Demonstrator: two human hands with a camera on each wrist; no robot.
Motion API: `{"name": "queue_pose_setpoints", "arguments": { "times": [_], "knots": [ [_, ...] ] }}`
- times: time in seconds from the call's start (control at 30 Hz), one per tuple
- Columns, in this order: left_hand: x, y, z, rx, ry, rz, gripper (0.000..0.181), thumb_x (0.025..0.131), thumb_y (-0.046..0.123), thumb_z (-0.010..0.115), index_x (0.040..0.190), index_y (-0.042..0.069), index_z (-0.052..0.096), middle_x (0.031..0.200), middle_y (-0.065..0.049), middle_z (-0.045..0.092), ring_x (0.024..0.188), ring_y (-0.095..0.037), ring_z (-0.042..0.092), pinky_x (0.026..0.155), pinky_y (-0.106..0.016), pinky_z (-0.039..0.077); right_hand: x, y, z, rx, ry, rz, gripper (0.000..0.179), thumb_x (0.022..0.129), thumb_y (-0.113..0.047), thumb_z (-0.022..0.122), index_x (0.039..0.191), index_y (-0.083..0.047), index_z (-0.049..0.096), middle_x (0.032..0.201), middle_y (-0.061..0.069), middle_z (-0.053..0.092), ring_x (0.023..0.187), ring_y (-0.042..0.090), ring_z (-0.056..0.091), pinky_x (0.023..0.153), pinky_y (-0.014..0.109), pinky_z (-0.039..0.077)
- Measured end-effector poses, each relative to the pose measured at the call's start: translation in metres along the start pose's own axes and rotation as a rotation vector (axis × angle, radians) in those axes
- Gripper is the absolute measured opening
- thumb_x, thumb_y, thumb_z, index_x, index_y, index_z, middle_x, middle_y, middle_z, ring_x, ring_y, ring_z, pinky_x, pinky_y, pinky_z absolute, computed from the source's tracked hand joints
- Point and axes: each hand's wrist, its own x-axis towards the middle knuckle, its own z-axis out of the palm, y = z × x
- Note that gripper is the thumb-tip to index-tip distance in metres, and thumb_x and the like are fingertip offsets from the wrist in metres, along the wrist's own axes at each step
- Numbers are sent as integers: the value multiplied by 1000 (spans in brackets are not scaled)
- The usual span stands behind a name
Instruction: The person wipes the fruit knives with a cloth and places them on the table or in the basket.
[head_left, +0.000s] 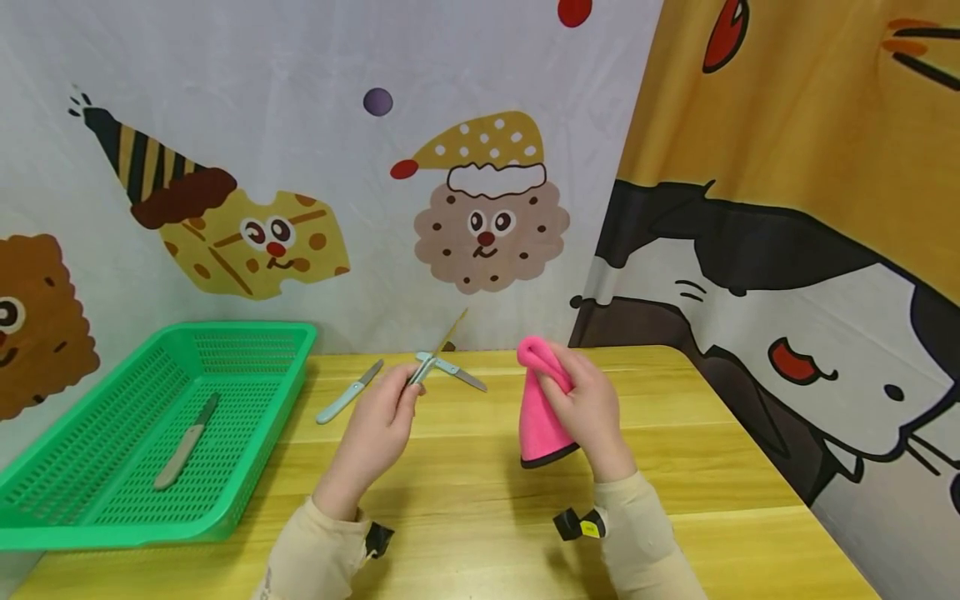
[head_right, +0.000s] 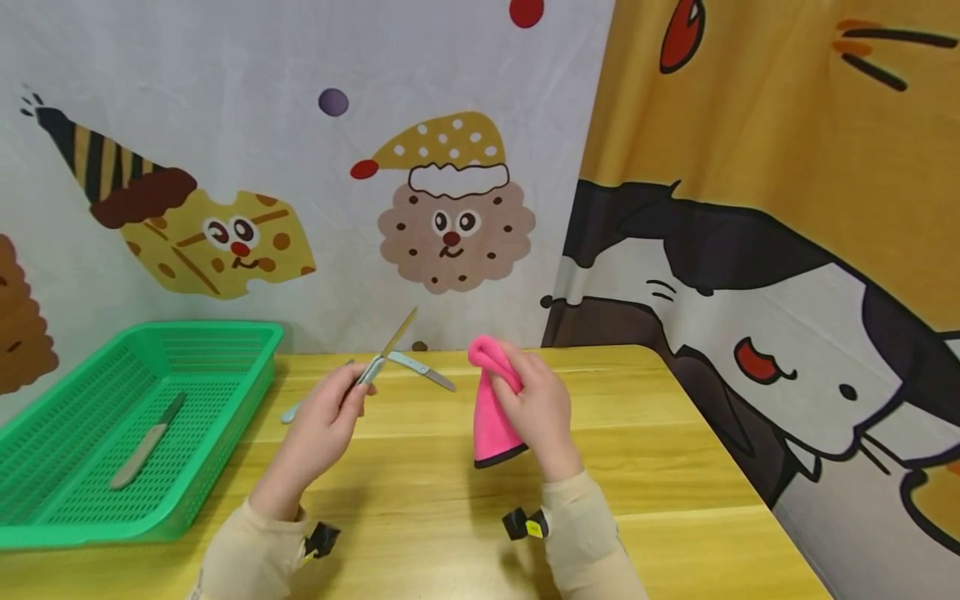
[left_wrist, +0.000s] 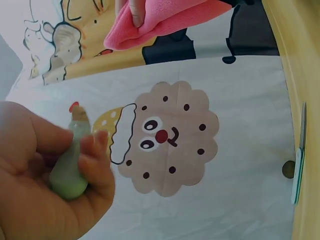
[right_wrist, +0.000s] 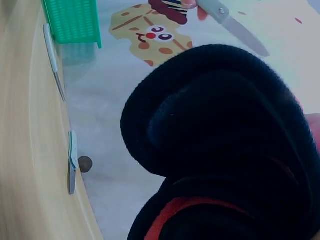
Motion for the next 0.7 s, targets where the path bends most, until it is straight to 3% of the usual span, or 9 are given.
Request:
{"name": "queue_pose_setpoints", "arguments": {
  "times": [0.13, 0.37, 0.53, 0.7],
  "knots": [
    [0, 0, 2, 144, 128, 116, 23, 97, -5, 57, 119, -6, 60, 97, -13, 59, 84, -24, 53, 69, -39, 49, -1, 0, 1, 9, 4, -8, 41, 85, -14, 77, 125, -16, 69, 105, 10, 69, 80, 23, 59, 63, 42, 48],
    [0, -6, 9, 258, 304, 299, 32, 86, -13, 66, 117, -9, 59, 98, -21, 58, 85, -34, 57, 71, -44, 51, -4, -2, 4, 14, -9, -15, 42, 85, -14, 78, 125, -16, 69, 106, 11, 70, 77, 24, 58, 63, 41, 48],
    [1, -9, 15, 360, 375, 376, 34, 84, -15, 67, 116, -8, 58, 96, -23, 56, 76, -37, 58, 61, -45, 51, -6, -8, 9, 28, -23, -53, 41, 85, -14, 78, 125, -16, 69, 103, 7, 70, 77, 21, 58, 62, 39, 47],
    [2, -12, 21, 413, 413, 430, 30, 85, -15, 63, 113, -7, 59, 92, -22, 56, 66, -32, 53, 50, -41, 46, -9, -18, 16, 46, -12, -166, 39, 84, -13, 77, 123, -15, 70, 104, 4, 71, 83, 20, 61, 66, 38, 50]
  ]
}}
